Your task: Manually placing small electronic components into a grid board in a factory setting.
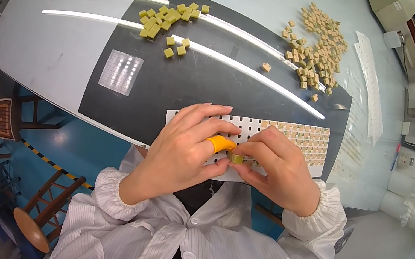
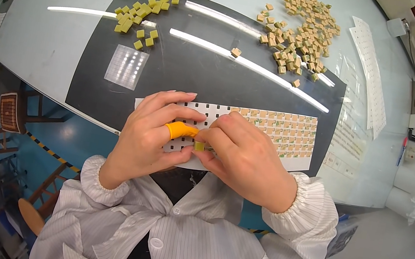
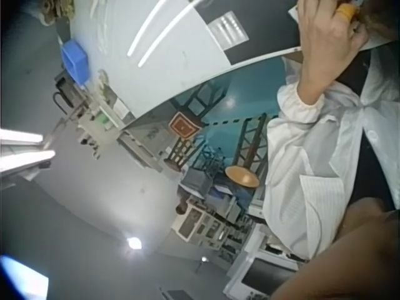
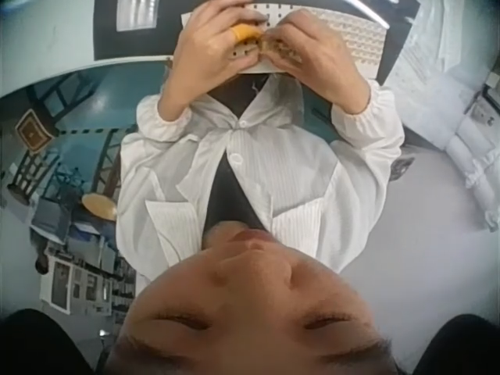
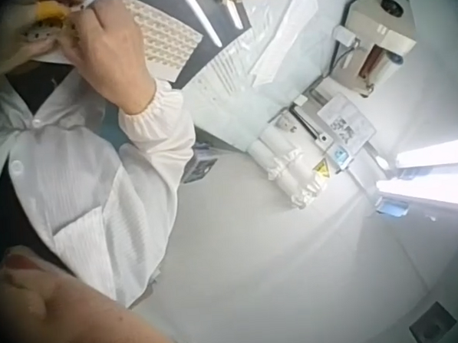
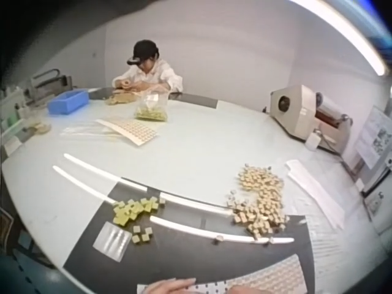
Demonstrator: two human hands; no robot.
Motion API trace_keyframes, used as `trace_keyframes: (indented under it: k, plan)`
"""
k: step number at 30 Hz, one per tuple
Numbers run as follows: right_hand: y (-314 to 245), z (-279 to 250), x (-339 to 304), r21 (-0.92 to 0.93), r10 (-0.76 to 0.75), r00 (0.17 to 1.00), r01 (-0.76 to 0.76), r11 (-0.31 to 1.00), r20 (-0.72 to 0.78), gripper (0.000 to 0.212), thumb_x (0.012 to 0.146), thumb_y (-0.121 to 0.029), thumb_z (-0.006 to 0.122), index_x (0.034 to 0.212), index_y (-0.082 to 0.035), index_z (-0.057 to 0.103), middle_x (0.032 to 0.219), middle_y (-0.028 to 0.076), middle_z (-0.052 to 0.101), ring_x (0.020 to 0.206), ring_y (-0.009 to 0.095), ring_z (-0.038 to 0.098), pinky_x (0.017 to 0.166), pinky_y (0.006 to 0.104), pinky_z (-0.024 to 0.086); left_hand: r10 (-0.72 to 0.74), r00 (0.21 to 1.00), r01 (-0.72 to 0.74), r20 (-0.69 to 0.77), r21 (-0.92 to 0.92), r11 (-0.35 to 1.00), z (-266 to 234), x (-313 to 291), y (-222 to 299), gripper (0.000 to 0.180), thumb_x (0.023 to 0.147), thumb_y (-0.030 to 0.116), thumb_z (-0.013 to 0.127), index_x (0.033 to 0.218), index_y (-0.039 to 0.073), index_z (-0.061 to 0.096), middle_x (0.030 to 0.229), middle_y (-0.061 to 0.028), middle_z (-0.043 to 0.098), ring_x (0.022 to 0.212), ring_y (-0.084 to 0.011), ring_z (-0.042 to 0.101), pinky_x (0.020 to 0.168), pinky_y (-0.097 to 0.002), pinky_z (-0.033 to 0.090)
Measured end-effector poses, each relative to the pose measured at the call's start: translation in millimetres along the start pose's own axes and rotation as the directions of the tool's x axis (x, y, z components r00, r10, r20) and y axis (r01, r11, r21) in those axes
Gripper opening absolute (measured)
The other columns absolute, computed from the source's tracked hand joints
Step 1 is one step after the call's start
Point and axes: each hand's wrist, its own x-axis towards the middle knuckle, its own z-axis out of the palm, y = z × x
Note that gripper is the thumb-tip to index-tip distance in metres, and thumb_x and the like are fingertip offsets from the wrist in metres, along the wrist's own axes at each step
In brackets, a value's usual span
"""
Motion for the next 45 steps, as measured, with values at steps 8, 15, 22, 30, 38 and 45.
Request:
trace_keyframes:
  k: [8,15,22,30,38,45]
  plan:
    - [0,-2,0,0.003,-0.001,1.000,0.001,1.000,0.008,0.030,0.066,-0.002,0.080,0.093,-0.005,0.065,0.086,0.008,0.058,0.077,0.024,0.059,0.065,0.0320,0.049,0.004,1.000,-0.004,0.003,0.008,1.000,0,1,0,0.023,0.063,0.008,0.077,0.083,-0.001,0.069,0.108,-0.0052,0.065,0.118,-0.0301,0.054,0.098,-0.0451,0.043]
    - [0,-20,-6,0.126,0.131,0.987,-0.119,0.985,-0.091,0.025,0.072,0.000,0.077,0.094,-0.002,0.065,0.087,0.008,0.063,0.075,0.021,0.061,0.063,0.0302,0.050,-0.024,1.000,0.025,0.005,-0.039,0.999,-4,2,3,0.025,0.065,0.013,0.081,0.086,0.003,0.071,0.108,-0.0042,0.065,0.117,-0.0300,0.055,0.096,-0.0454,0.044]
    - [-5,7,-17,0.143,0.383,0.869,-0.355,0.924,-0.314,0.015,0.074,0.004,0.074,0.086,-0.002,0.068,0.082,0.007,0.063,0.070,0.020,0.060,0.059,0.0288,0.049,-0.056,0.998,0.054,-0.027,-0.075,0.996,-5,-1,1,0.031,0.059,0.013,0.085,0.088,0.008,0.073,0.103,-0.0022,0.071,0.117,-0.0306,0.057,0.097,-0.0444,0.045]
    - [-13,27,-22,0.030,0.352,0.860,-0.368,0.929,-0.370,0.021,0.071,0.005,0.077,0.089,-0.002,0.070,0.083,0.006,0.062,0.075,0.018,0.059,0.062,0.0274,0.048,-0.058,0.998,0.057,-0.037,-0.021,0.998,-4,1,2,0.026,0.059,0.011,0.084,0.082,0.009,0.074,0.095,0.0005,0.072,0.114,-0.0302,0.060,0.099,-0.0473,0.044]
    - [-16,31,-20,0.009,0.341,0.853,-0.368,0.930,-0.395,0.021,0.069,0.003,0.078,0.087,-0.002,0.070,0.081,0.006,0.061,0.073,0.020,0.058,0.063,0.0297,0.046,-0.033,0.999,0.032,-0.029,-0.031,0.999,-5,1,1,0.022,0.064,0.011,0.083,0.082,0.007,0.072,0.093,-0.0009,0.070,0.109,-0.0272,0.062,0.097,-0.0516,0.045]
    - [-13,31,-21,0.065,0.392,0.838,-0.398,0.915,-0.380,0.017,0.070,-0.001,0.078,0.083,-0.002,0.067,0.079,0.006,0.059,0.070,0.022,0.056,0.061,0.0321,0.045,-0.029,0.999,0.028,-0.032,-0.037,0.999,-5,2,0,0.020,0.065,0.011,0.083,0.081,0.006,0.072,0.092,-0.0004,0.070,0.109,-0.0271,0.063,0.098,-0.0518,0.045]
